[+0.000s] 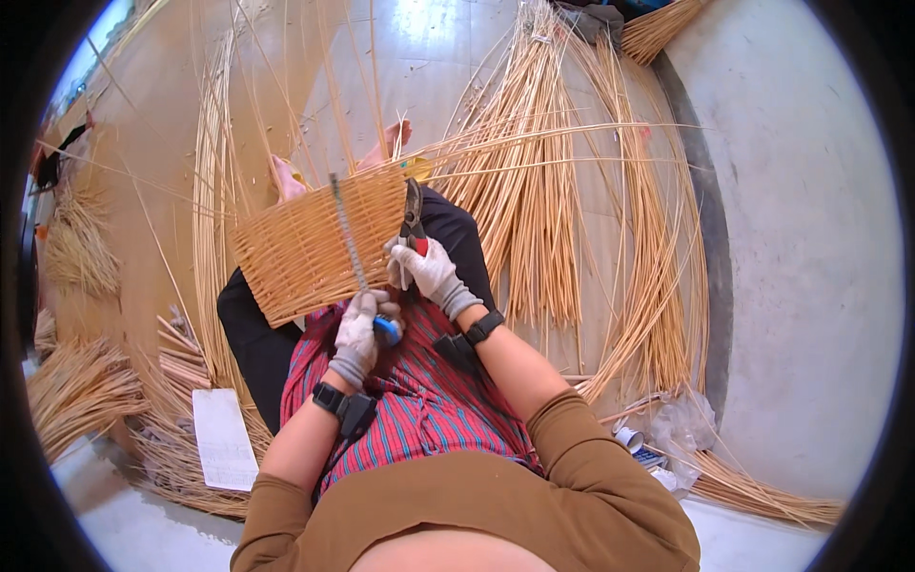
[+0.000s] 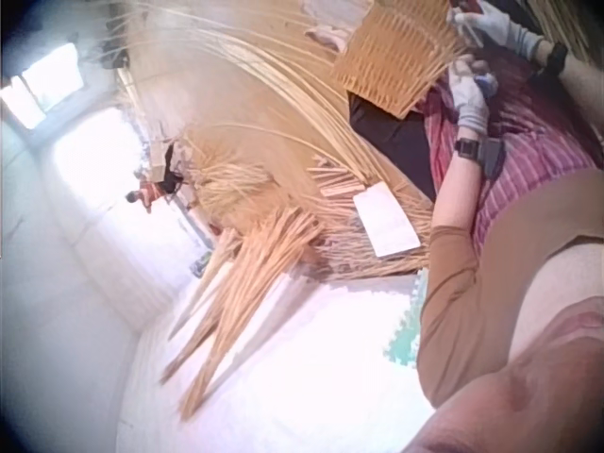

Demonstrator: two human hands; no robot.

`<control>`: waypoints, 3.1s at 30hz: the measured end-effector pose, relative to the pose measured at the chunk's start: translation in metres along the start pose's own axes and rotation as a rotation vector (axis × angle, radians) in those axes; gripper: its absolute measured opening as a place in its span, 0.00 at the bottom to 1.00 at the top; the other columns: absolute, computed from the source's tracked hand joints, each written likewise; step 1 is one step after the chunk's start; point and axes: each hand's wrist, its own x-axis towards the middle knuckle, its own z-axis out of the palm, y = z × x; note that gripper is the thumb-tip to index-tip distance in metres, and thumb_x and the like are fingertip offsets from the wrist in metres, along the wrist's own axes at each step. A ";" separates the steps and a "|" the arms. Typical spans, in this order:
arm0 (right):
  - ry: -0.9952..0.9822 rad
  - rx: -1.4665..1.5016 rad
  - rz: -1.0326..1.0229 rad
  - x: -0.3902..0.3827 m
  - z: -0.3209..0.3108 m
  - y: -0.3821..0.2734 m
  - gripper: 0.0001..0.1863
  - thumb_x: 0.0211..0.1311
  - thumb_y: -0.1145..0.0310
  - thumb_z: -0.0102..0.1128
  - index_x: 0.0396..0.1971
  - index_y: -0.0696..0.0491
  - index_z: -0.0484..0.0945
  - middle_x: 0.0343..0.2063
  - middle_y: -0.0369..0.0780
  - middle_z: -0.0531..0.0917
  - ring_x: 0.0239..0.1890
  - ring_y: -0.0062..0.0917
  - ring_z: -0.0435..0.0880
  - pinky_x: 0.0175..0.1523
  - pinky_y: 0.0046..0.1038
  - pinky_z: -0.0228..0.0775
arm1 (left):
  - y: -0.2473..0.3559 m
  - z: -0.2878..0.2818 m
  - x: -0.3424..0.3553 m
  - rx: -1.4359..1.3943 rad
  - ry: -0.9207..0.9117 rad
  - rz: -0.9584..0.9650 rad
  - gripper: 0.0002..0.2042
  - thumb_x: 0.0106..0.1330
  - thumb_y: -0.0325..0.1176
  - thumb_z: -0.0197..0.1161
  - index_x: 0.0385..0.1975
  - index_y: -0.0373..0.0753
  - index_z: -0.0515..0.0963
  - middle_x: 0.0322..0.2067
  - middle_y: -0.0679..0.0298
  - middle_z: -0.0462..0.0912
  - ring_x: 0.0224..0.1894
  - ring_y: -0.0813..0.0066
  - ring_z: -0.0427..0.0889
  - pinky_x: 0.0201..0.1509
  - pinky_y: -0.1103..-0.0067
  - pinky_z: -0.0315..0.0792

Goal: The person is weaving a wicker basket, using a tape measure to check dimensions and cutters to trim the excess reeds.

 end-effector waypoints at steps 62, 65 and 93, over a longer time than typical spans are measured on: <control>0.054 -0.864 0.133 0.001 0.108 -0.034 0.31 0.61 0.54 0.75 0.59 0.52 0.74 0.50 0.50 0.87 0.53 0.44 0.88 0.57 0.37 0.77 | 0.165 -0.080 0.047 0.602 0.153 0.815 0.42 0.54 0.30 0.83 0.69 0.34 0.67 0.67 0.54 0.73 0.66 0.64 0.76 0.69 0.73 0.72; 0.064 -1.092 -0.033 0.007 0.130 -0.061 0.31 0.58 0.56 0.76 0.57 0.52 0.75 0.40 0.47 0.86 0.42 0.42 0.88 0.49 0.39 0.78 | 0.166 -0.080 0.043 0.862 0.299 0.899 0.38 0.53 0.33 0.85 0.64 0.35 0.73 0.62 0.58 0.79 0.58 0.69 0.81 0.60 0.75 0.78; 0.053 -1.565 -0.401 0.061 0.142 -0.063 0.32 0.50 0.55 0.78 0.55 0.50 0.78 0.39 0.42 0.86 0.44 0.40 0.85 0.51 0.41 0.73 | 0.172 -0.072 0.038 0.985 0.363 0.930 0.34 0.55 0.32 0.82 0.63 0.33 0.78 0.61 0.46 0.81 0.63 0.54 0.82 0.67 0.68 0.75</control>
